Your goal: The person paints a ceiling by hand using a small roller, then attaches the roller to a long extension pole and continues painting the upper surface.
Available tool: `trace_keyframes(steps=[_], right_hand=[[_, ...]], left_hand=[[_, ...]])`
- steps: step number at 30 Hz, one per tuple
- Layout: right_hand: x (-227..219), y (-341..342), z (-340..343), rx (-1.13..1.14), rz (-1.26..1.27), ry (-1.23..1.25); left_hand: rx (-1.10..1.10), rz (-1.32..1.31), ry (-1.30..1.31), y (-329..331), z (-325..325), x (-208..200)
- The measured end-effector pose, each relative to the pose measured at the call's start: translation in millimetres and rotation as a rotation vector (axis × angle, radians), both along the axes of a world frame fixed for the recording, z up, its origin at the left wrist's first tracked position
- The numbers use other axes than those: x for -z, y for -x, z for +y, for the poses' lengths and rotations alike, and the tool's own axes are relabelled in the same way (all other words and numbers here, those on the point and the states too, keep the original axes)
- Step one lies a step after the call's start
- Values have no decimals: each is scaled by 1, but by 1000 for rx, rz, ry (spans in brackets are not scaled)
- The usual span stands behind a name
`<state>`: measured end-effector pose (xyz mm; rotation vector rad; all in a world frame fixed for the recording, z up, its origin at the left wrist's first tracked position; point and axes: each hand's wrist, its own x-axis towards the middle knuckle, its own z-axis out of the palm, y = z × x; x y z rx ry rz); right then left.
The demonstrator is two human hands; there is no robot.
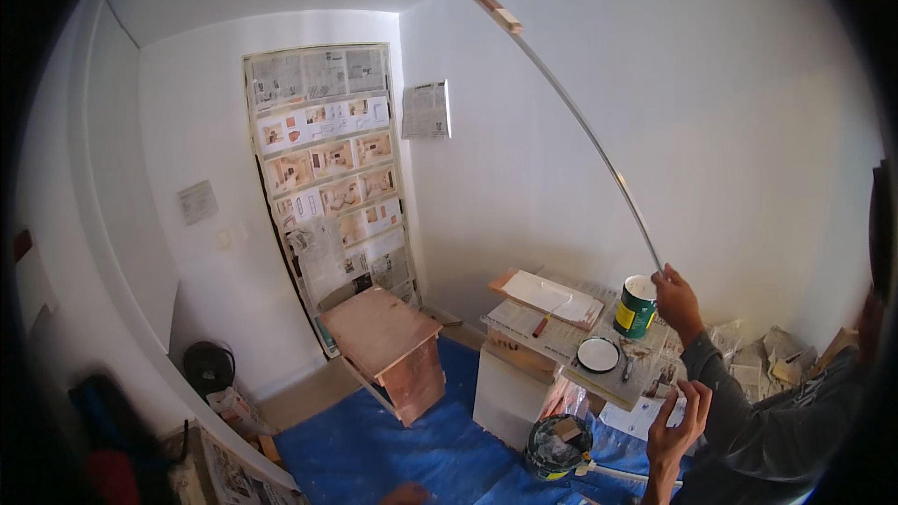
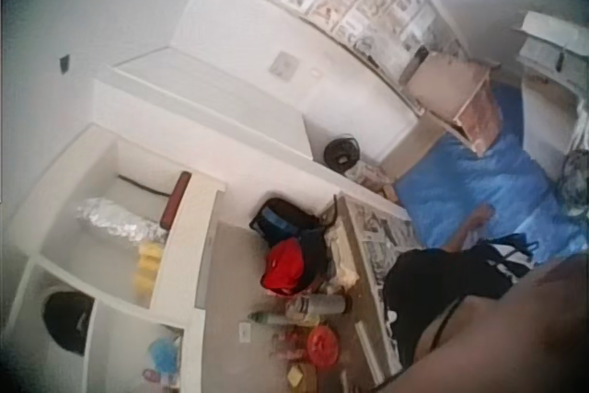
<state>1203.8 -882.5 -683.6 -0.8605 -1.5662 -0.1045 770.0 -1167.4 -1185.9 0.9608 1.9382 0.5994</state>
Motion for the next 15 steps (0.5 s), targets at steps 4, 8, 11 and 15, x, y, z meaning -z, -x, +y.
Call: trace_keyframes(steps=[4,8,11,15], right_hand=[[-11,-8,5,12,-10,-65],[-42,12,23,31,-8,-10],[-24,18,64,-100,-130,123],[8,43,88,-161,-194,163]], left_hand=[[-90,-93,116,-18,28,-57],[-116,-180,98,-34,30,-76],[-39,-50,168,-54,46,-123],[-102,-134,15,-43,57,-110]])
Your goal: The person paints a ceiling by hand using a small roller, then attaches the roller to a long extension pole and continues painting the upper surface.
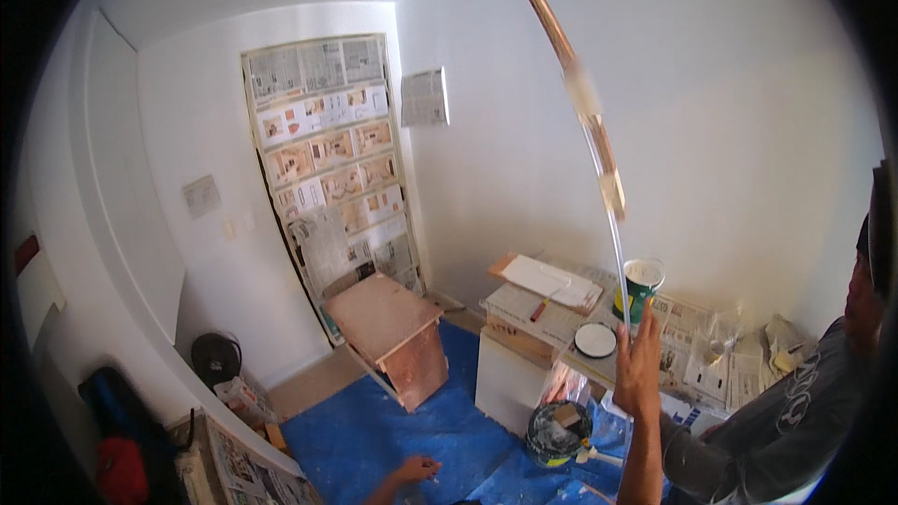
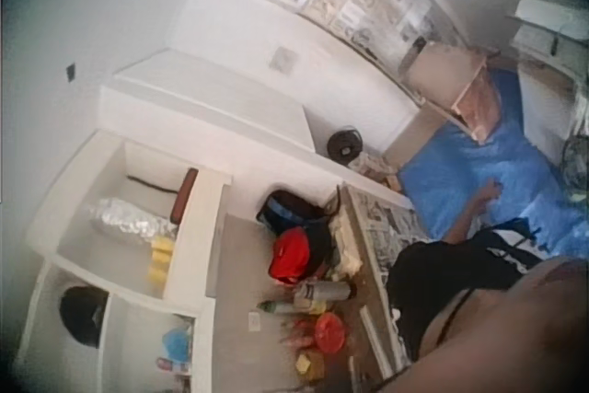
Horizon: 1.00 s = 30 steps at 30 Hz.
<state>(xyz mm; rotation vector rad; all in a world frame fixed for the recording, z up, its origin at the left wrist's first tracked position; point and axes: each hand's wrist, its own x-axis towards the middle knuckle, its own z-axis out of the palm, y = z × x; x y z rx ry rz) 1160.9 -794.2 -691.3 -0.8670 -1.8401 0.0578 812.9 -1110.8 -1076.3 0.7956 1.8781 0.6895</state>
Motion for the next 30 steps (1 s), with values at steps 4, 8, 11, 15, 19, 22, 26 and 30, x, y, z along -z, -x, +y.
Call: trace_keyframes(steps=[4,8,11,15,19,22,26,30], right_hand=[[29,3,9,-283,78,479],[49,5,9,-335,37,454],[41,16,-20,-412,79,514],[91,50,-18,-456,-53,763],[94,81,-60,-653,-66,629],[112,102,-62,-645,-73,638],[165,103,-55,-754,22,786],[222,100,-38,-478,135,867]], left_hand=[[-42,-212,-202,-17,42,-53],[125,55,-590,-55,107,-186],[180,129,-876,-90,156,-271],[92,-184,-1020,-134,208,-338],[-272,-456,-1225,-156,208,-353],[-389,-592,-1229,-120,234,-322],[-454,-675,-1189,-59,265,-302],[-206,-773,-1027,-26,318,-279]])
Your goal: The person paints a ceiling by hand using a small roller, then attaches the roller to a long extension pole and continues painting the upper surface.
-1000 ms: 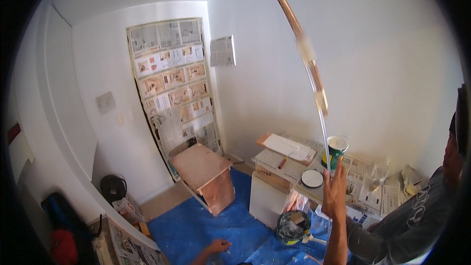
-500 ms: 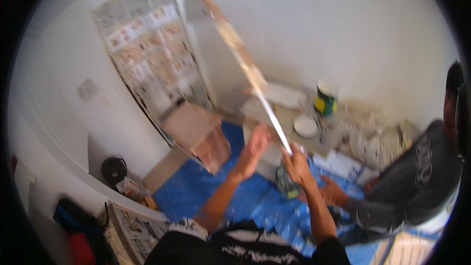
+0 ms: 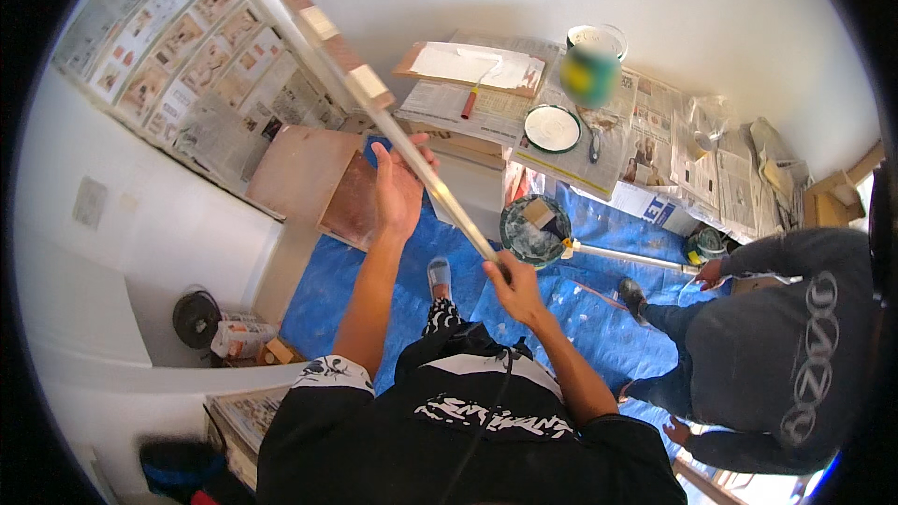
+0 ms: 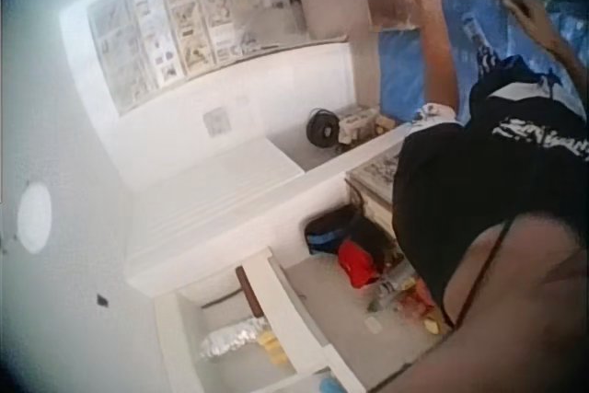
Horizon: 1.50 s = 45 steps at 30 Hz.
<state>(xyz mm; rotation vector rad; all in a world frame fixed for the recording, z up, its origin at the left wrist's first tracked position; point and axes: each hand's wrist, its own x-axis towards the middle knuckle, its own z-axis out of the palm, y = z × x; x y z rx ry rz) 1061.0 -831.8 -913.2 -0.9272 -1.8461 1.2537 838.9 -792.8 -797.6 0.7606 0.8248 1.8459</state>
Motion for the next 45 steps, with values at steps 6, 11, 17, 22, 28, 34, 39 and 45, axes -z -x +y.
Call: trace_keyframes(steps=[6,11,17,22,28,34,39,45], right_hand=[[39,21,48,376,-109,38],[26,72,103,671,-221,28],[-1,92,134,927,-308,28],[-5,97,159,975,-345,30],[-22,88,208,847,-353,58],[11,11,214,740,-362,90],[26,-67,231,646,-146,209],[-27,-89,282,476,222,446]], left_hand=[[-262,888,462,145,173,197],[-201,1300,422,167,328,284],[307,1193,831,161,405,259],[573,517,793,175,435,272],[975,-478,584,187,464,225],[631,-389,547,143,466,183],[502,-434,488,104,467,181],[362,-514,509,78,472,179]])
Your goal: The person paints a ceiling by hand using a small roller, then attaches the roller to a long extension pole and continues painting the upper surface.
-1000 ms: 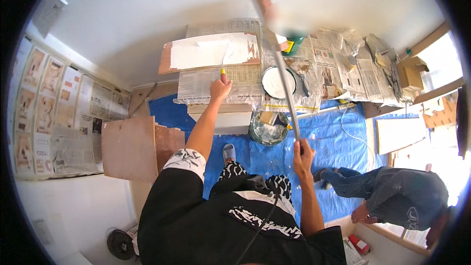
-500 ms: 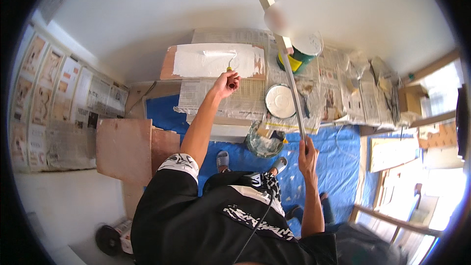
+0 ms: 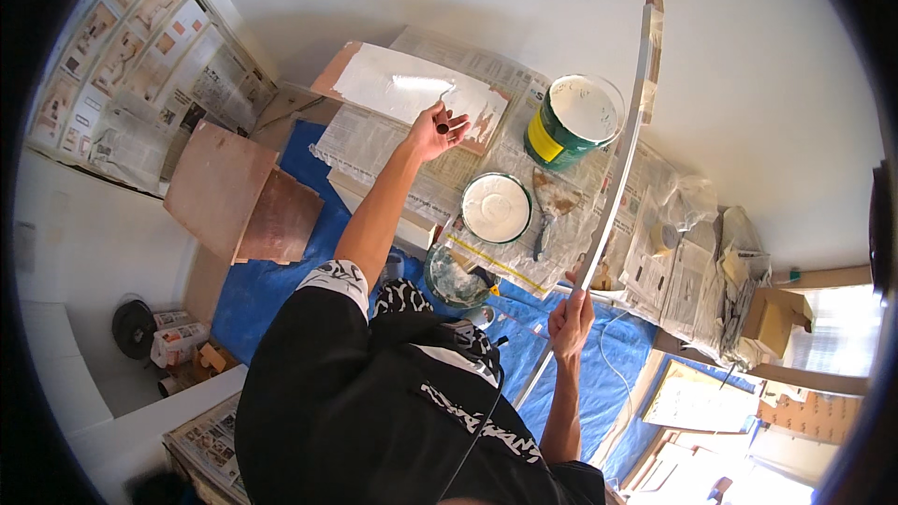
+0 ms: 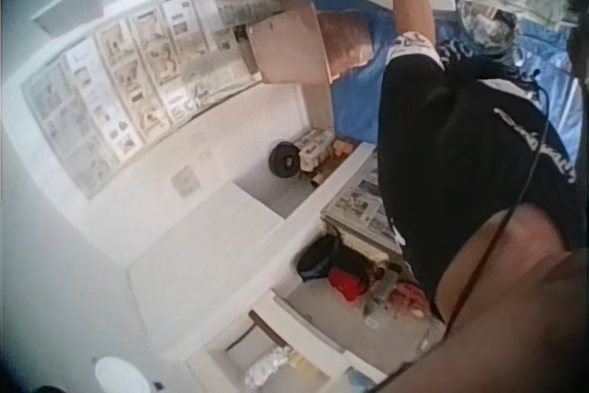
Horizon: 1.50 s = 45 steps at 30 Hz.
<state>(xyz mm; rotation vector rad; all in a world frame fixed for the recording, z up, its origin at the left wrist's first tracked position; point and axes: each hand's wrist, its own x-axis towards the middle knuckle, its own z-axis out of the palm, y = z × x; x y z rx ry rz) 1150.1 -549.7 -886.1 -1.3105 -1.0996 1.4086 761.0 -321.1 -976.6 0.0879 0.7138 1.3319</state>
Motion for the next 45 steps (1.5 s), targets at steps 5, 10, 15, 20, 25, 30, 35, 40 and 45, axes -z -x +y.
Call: trace_keyframes(steps=[5,10,15,20,25,30,35,40,45], right_hand=[[15,-12,-20,-12,19,35],[-2,12,-32,-156,19,23],[-33,47,-16,-236,-91,42],[-11,3,-41,-118,-632,-145],[-1,-94,-125,-109,-929,-115],[-22,-129,-185,-156,-1057,-1],[-29,-154,-225,-237,-1099,-24],[-34,-157,-238,-208,-1108,-50],[-30,-165,-261,-197,-1066,-8]], left_hand=[[-2,-75,6,-3,7,10],[72,-140,-55,2,8,21],[101,-144,-87,-6,17,13],[122,-306,-148,-3,19,20],[49,-227,-156,-10,11,12],[23,-257,-197,-26,8,21],[-164,-223,-23,-45,2,19],[-149,-145,-27,-51,-3,21],[-163,-224,-49,-56,0,26]])
